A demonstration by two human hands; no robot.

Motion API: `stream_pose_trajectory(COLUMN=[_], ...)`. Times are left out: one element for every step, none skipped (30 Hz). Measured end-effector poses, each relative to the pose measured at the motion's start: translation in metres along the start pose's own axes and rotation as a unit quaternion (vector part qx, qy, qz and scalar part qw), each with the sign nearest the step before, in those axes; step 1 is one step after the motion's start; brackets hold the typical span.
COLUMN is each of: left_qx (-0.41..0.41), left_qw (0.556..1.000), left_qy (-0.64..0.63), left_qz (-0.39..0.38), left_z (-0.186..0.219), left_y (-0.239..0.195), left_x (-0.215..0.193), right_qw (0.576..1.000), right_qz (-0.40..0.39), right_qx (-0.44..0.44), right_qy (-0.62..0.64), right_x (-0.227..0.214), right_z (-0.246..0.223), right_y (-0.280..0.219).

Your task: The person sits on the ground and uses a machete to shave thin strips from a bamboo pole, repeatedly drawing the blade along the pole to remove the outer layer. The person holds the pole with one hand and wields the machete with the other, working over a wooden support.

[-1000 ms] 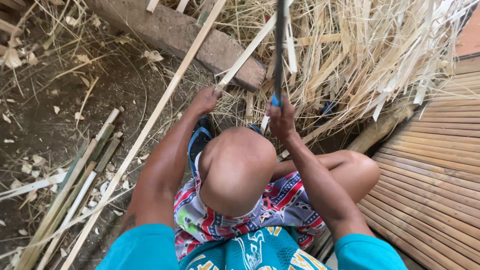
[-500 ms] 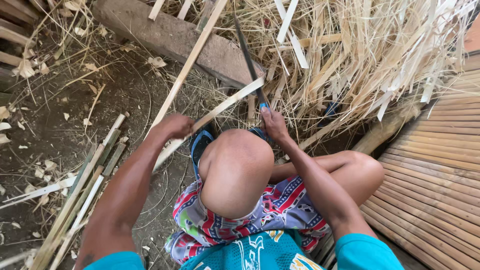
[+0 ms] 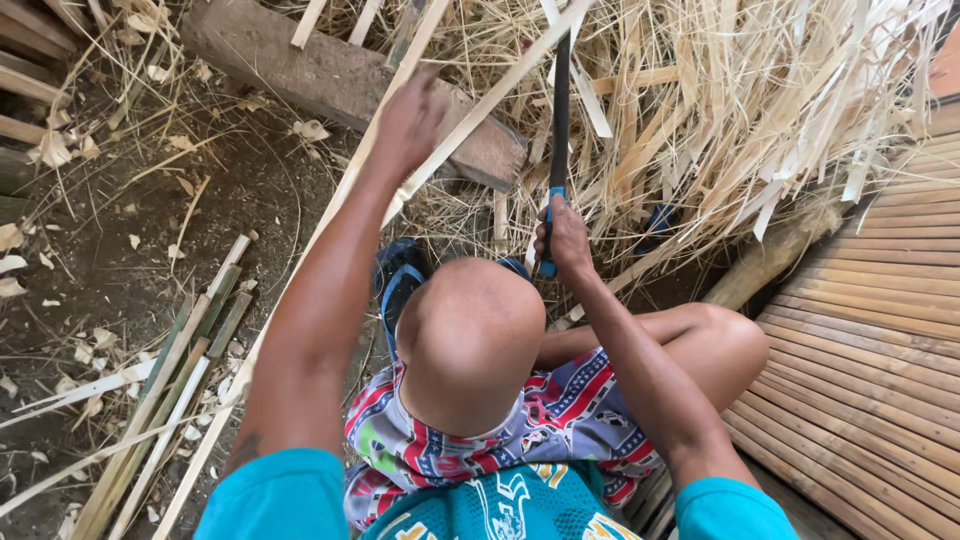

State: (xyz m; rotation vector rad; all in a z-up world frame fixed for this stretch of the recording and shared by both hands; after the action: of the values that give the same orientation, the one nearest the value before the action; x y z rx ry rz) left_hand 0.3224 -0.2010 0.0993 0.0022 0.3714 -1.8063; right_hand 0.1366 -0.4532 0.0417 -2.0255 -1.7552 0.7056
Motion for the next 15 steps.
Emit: stream_pose_trajectory(left_qx=[0.021,0.036,-0.038,-0.113,-0.044,-0.127,-0.209,-0.169,-0.129,-0.088,-0.143,-0.196,-0.154,-0.032,-0.203], left_qw=[0.992,0.985,0.98,0.974,0.978,0.961,0.936,0.949,0.96,0.97,0.97,0.967,0.978,0.994,0.977], left_qy=[0.128,0.166,0.197,0.195,0.205,0.243,0.279,0.263,0.246,0.227,0.193,0.159,0.133,0.099,0.028], left_qz=[0.008,-0.004,-0.006,-0.029,-0.024,-0.037,-0.05,-0.04,-0.03,-0.02,-0.028,-0.037,-0.033,-0.036,-0.06], left_z=[-0.024,-0.052,-0.091,-0.127,-0.14,-0.172,-0.199,-0.206,-0.207,-0.201,-0.202,-0.197,-0.175,-0.143,-0.151], left_y=[-0.021,-0.051,-0.084,-0.118,-0.146,-0.171,-0.187,-0.183,-0.18,-0.178,-0.169,-0.144,-0.119,-0.093,-0.075], left_x=[-0.018,-0.035,-0.049,-0.062,-0.07,-0.079,-0.088,-0.087,-0.084,-0.081,-0.074,-0.052,-0.029,-0.007,0.017], right_qw=[1.0,1.0,1.0,1.0,1.0,0.999,0.999,0.998,0.998,0.997,0.996,0.994,0.991,0.985,0.977], right_qz=[-0.001,-0.009,-0.018,-0.025,-0.021,-0.018,-0.015,-0.014,-0.012,-0.011,0.003,0.018,0.033,0.045,0.057], right_qx=[0.014,0.012,0.011,0.007,-0.006,-0.02,-0.034,-0.039,-0.044,-0.049,-0.064,-0.079,-0.094,-0.124,-0.154], right_qy=[0.013,0.01,0.007,0.007,-0.006,-0.02,-0.033,-0.04,-0.046,-0.054,-0.064,-0.074,-0.084,-0.111,-0.138], right_x=[0.0,0.001,0.0,0.0,-0.001,0.0,0.002,0.004,0.008,0.011,0.014,0.018,0.021,0.024,0.023], right_z=[0.004,0.007,0.009,0.011,0.012,0.013,0.013,0.014,0.015,0.015,0.014,0.011,0.006,-0.002,-0.01], right_y=[0.0,0.0,0.001,0.003,0.005,0.008,0.01,0.013,0.015,0.016,0.015,0.013,0.009,0.003,-0.003])
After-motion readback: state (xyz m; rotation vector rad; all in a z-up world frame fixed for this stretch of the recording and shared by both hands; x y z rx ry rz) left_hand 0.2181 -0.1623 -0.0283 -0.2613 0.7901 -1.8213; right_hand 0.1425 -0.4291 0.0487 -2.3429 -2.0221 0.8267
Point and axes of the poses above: each hand's wrist, its own y-axis towards the middle knuckle, its own x-axis out of the palm, z = x × y, the point moved 7 cm from there along y, towards the middle knuckle, and after that the axes turned 15 degrees about -y, right-handed, at the moved point
